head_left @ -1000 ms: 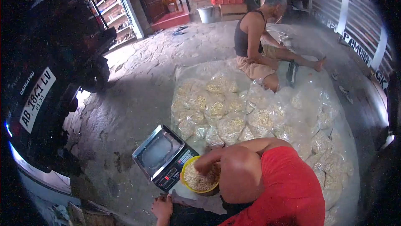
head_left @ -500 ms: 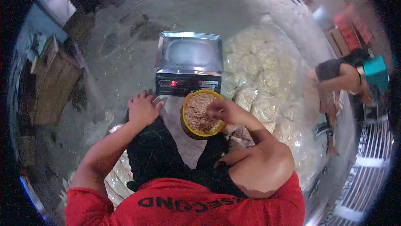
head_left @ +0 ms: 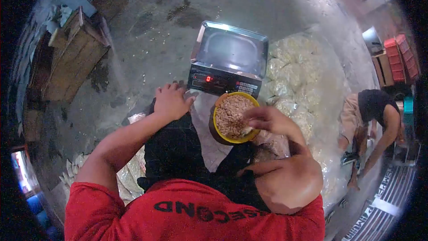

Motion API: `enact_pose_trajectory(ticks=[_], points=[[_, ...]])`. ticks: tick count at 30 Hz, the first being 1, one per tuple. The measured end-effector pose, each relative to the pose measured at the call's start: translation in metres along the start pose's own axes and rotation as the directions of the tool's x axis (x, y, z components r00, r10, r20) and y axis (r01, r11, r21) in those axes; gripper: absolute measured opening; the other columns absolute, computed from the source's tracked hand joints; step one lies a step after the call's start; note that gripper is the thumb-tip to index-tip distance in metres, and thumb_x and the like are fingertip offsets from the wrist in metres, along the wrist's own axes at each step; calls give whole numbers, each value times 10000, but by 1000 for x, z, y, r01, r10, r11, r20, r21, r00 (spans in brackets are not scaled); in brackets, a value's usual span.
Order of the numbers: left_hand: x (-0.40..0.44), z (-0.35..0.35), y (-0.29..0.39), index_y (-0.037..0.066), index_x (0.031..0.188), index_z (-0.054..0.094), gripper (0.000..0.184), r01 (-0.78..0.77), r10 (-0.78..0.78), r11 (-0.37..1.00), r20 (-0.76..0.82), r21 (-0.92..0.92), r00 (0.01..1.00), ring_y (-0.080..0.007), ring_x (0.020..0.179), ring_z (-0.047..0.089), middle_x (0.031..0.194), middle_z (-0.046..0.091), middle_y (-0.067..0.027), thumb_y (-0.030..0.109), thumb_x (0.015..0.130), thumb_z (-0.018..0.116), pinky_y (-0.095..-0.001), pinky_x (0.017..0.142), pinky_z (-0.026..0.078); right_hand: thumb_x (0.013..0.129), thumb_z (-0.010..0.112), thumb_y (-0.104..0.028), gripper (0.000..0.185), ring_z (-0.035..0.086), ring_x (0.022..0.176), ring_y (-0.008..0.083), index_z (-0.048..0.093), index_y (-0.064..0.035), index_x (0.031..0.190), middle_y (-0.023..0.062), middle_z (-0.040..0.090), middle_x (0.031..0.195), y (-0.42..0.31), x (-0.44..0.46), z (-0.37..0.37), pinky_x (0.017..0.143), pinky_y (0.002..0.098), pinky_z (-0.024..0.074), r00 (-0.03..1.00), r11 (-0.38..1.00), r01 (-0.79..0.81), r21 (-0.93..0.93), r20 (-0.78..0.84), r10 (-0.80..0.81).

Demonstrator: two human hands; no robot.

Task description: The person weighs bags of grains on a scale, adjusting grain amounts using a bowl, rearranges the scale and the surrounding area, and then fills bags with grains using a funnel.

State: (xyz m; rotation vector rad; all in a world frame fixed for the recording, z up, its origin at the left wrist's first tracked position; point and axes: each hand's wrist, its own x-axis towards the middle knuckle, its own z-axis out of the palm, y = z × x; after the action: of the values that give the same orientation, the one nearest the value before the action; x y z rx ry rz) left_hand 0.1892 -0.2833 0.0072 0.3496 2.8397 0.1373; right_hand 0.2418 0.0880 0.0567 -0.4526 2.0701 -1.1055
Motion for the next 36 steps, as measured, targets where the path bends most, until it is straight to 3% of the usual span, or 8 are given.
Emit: enact_pose_trajectory(ticks=[4,9,12,18,20,23,33,36], points=[[2,7,-1,112,1274,706,602,-13,14,1000,-40,1,999,-351,1335,516,1386,611,-151,596,955,542,-571,1113,352,1015,659,-362,524,689,1106,236,545,-32,1406,134,678,1297,3,-19,-22,950,334,560,891,457,443,772,-320,-323],[37,-1,6,87,1333,657,698,189,-168,937,97,-295,981,-411,1296,563,1357,634,-202,656,975,468,-585,1107,365,1034,569,-514,621,638,1102,206,531,-33,1425,112,648,1313,68,34,-38,915,361,540,669,746,290,599,-684,289],[75,12,10,64,1365,620,772,339,-324,776,125,-532,938,-447,1281,571,1331,639,-243,699,986,396,-574,1099,388,1069,473,-527,674,567,1191,217,436,8,1477,125,548,1413,105,61,-51,1004,366,504,695,386,336,859,-503,514],[171,97,-9,27,1331,632,905,228,-537,431,-45,-873,843,-427,1238,609,1264,671,-259,791,968,311,-512,1049,458,999,397,-723,854,602,1144,261,464,0,1448,141,613,1322,210,103,-97,992,375,508,947,94,313,945,-318,45],[181,96,-10,29,1365,606,992,291,-201,-515,444,-806,873,-380,1223,619,1316,660,-201,858,931,278,-498,1069,440,980,407,-748,881,611,1147,274,469,-3,1447,153,636,1310,199,115,-98,1002,400,506,948,-40,235,971,-238,-211],[171,64,-16,28,1475,510,1080,354,4,-696,490,-625,872,-349,1307,547,1436,579,-186,903,897,251,-461,1137,372,941,414,-800,982,562,1295,342,448,32,1460,194,615,1375,130,128,-90,1116,503,438,806,92,356,930,-355,473],[193,101,-24,-4,1629,166,1220,370,-300,-331,468,-868,831,-367,1538,233,1672,200,-259,942,858,187,-461,1236,212,929,361,-825,1060,426,1428,417,356,40,1542,217,448,1559,91,162,-107,1199,571,324,857,25,303,953,-284,430],[190,95,-37,5,1635,147,1217,-10,-322,-682,288,-731,902,-356,1531,241,1673,194,-245,942,859,178,-468,1224,234,938,335,-824,1036,469,1395,405,407,36,1511,216,496,1521,25,183,-121,1198,548,334,781,141,352,925,-374,500]])
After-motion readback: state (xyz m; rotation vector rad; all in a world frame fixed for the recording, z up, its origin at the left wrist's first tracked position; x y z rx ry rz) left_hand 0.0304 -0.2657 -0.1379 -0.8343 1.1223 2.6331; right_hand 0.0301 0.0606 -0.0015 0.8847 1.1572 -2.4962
